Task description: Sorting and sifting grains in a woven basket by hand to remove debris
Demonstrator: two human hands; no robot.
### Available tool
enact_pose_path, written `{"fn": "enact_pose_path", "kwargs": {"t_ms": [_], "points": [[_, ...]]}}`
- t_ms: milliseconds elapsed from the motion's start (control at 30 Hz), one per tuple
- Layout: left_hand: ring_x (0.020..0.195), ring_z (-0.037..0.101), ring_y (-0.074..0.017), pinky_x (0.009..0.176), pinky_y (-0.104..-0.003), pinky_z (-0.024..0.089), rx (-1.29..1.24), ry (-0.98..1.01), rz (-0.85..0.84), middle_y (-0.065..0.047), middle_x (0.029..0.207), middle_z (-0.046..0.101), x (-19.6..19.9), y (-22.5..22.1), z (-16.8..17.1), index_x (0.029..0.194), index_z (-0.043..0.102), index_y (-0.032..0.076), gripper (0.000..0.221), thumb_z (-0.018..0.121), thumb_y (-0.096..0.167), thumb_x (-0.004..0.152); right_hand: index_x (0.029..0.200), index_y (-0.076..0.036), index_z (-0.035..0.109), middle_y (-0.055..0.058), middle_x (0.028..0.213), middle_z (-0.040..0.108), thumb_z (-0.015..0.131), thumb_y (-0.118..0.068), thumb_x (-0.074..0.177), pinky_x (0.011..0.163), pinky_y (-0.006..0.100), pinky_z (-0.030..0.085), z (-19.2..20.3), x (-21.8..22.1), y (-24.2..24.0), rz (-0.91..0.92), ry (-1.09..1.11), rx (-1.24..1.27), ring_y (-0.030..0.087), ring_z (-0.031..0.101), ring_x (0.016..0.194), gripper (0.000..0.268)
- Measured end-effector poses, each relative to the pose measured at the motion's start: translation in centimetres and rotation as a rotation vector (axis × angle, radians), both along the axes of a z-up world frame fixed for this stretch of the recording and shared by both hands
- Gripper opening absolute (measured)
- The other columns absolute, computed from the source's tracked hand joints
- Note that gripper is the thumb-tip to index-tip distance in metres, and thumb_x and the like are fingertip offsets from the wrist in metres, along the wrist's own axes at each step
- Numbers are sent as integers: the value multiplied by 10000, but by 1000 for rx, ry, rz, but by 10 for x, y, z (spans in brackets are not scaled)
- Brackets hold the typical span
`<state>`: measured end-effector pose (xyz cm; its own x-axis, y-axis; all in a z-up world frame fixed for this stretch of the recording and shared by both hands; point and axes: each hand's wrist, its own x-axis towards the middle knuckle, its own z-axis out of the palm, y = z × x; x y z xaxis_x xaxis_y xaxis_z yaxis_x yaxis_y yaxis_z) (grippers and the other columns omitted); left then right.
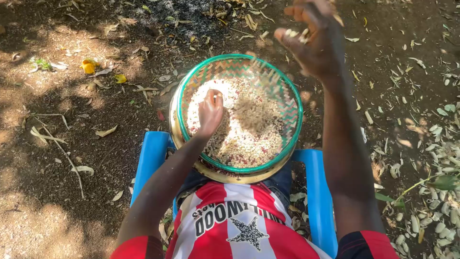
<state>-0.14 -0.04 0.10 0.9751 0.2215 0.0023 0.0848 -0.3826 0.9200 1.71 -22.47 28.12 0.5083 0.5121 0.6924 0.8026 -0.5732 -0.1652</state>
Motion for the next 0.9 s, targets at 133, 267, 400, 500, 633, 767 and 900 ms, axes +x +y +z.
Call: {"fn": "enact_pose_path", "kwargs": {"t_ms": [133,267,400,500,633,767,900], "points": [[442,407,-71,358,-260,316,-15,-6,-14,56,664,560,-2,-1,2,1296,620,137,317,412,309,1129,1324,2,570,185,1151,622,835,-265,1031,664,394,520,-103,43,-20,150,53,-46,290,617,869,476],[1071,726,-558,938,-672,535,26,12,-110,-321,931,755,-18,5,24,1226,632,108,326,435,279,1031,1674,-22,322,344,1548,486,629,-690,1008,1235,727,149,-286,74,-65,-251,541,-366,569,363,1460,992],[1140,721,-508,1002,-648,530,216,161,-166,-281,1044,766,-1,5,-1,1228,680,170,376,420,356,1029,1689,-60,234,369,1577,398,433,-857,995,1154,825,250,-268,-23,-27,-285,884,-439,629,382,1424,1076],[1165,710,-512,1034,-648,518,104,123,-191,-303,1103,756,-6,1,2,1225,717,132,398,420,338,1059,1648,-109,338,317,1575,377,477,-883,940,1071,780,412,-252,-74,5,-280,706,-537,612,378,1429,1058],[965,716,-279,1031,-426,520,-368,-173,-294,-183,896,751,5,-3,-42,926,830,88,383,541,277,1092,1451,-289,607,130,1294,707,724,-613,914,1030,540,545,-299,-57,8,-196,858,-383,401,686,1216,638],[478,281,-35,367,-169,206,-1112,375,-274,104,654,259,-2,-10,18,953,580,101,424,471,483,1104,1351,-332,630,38,1202,706,781,-357,899,946,501,612,-314,-35,-4,-147,743,-261,340,740,1115,477],[493,371,-54,418,-181,253,-1279,390,-184,65,656,339,-7,-19,28,918,562,109,452,415,499,1094,1571,-313,466,157,1591,402,785,-567,880,1012,562,583,-269,-33,-14,-341,704,-259,406,575,1345,803]]}}
